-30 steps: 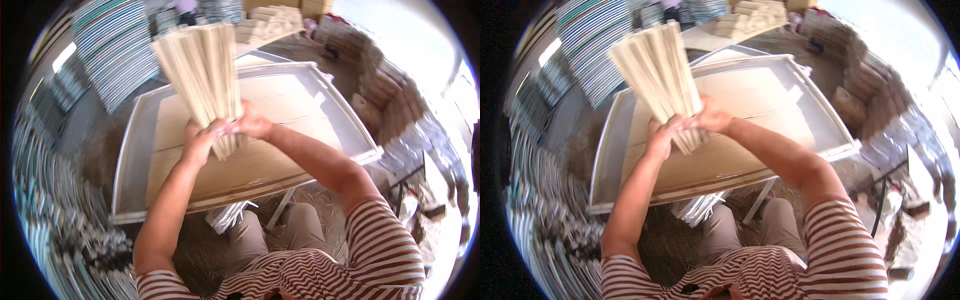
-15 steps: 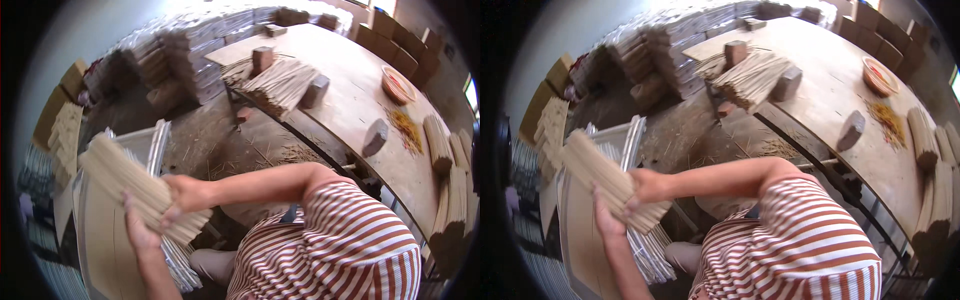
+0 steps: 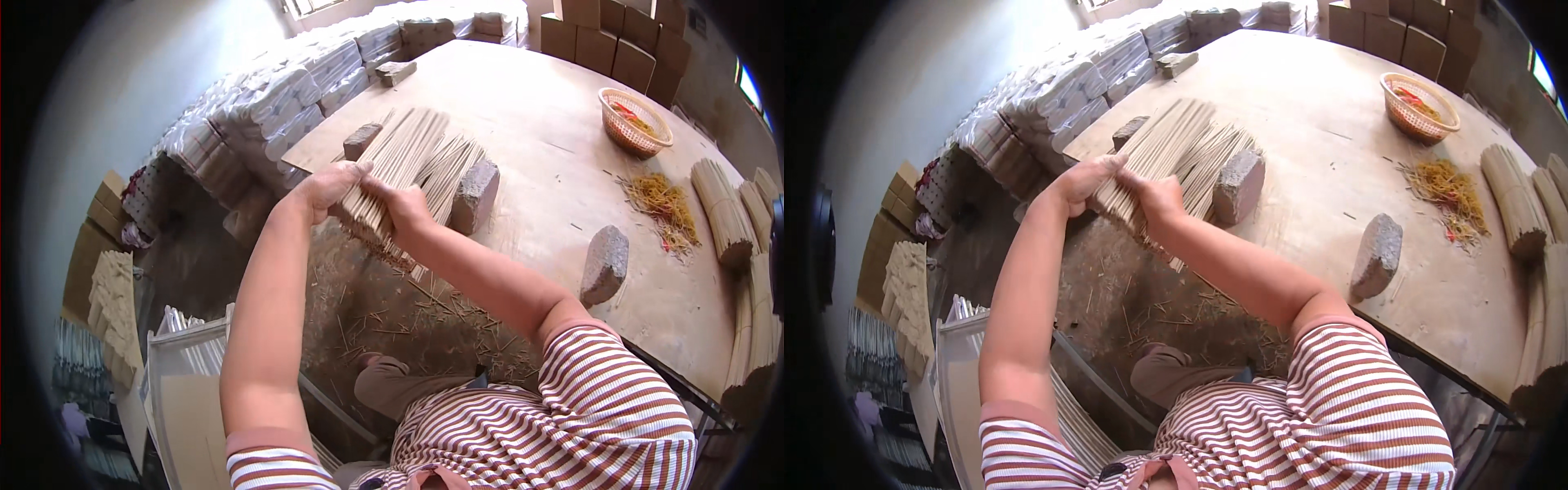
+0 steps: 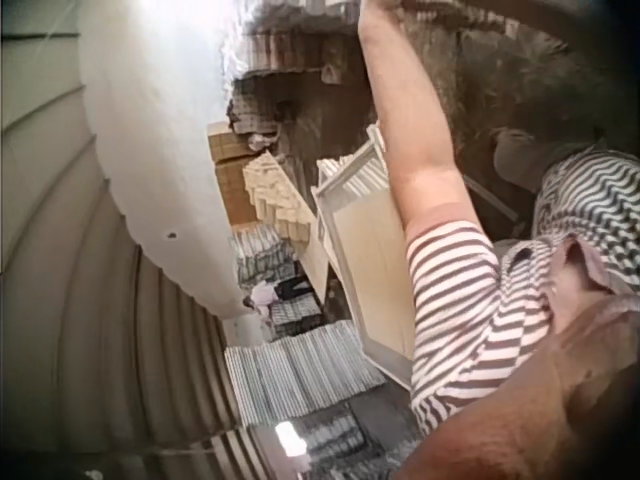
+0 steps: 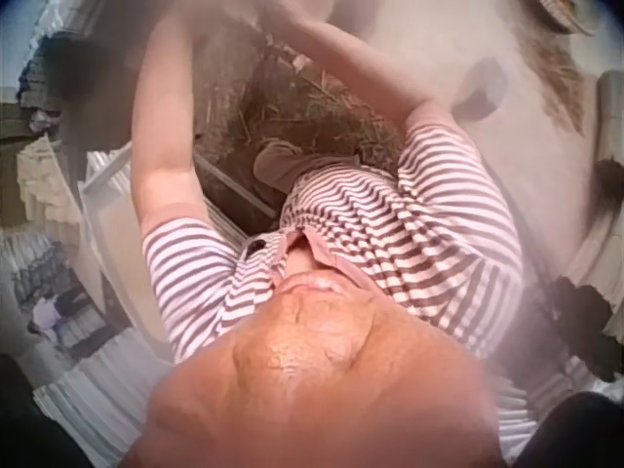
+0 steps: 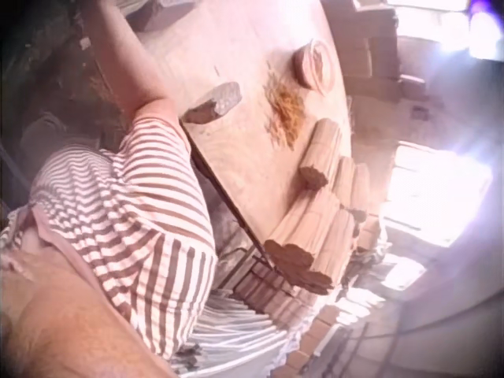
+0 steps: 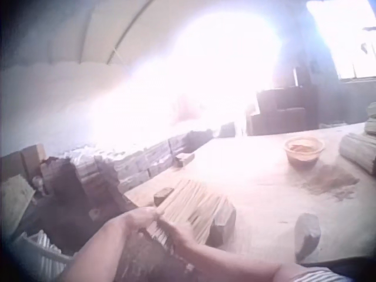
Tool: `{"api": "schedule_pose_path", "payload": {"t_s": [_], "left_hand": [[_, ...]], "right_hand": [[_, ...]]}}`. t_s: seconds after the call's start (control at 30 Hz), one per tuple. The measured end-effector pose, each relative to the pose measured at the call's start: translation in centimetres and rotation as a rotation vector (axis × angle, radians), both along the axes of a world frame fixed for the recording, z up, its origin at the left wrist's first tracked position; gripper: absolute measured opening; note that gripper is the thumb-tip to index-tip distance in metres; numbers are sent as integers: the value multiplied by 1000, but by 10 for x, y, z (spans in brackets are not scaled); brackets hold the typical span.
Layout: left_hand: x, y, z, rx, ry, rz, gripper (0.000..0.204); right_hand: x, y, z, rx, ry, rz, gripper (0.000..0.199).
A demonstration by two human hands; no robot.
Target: The person gathers incense sticks from drying trays by hand, transfers and aligns them onto a wooden table between bricks, and removes and stacks the empty trays aside.
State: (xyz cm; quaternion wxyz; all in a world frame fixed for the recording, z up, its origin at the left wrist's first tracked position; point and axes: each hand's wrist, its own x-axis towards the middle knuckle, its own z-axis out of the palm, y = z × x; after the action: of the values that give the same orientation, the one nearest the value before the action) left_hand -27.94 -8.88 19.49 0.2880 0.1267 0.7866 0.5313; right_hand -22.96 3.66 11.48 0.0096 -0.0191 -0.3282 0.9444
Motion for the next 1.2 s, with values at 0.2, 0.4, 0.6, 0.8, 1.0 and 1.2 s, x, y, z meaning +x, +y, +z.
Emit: {"api": "schedule_pose_path", "payload": {"t_s": [0.2,0.4,0.6,0.8,1.0,1.2], "left_hand": [[-36,-35,-52,-138,-16,137,43],[86,-116,-80,170,145,711,58],[370,-203,-170,638,34,1055,43],[602,-172,-197,622,-53,1574,49],[664,-156,-189,771,125,1783,55],[632,-197,-185,821,262,1589,58]], "right_hand": [[39,-16,1,81,-275,317,26],[124,-61,-10,-37,-187,1252,39],[149,-163,39,183,438,1320,39],[88,-411,21,1755,1342,382,75],[-23,-469,-44,1804,1309,448,75],[-80,-479,-32,2039,1062,415,73]]}}
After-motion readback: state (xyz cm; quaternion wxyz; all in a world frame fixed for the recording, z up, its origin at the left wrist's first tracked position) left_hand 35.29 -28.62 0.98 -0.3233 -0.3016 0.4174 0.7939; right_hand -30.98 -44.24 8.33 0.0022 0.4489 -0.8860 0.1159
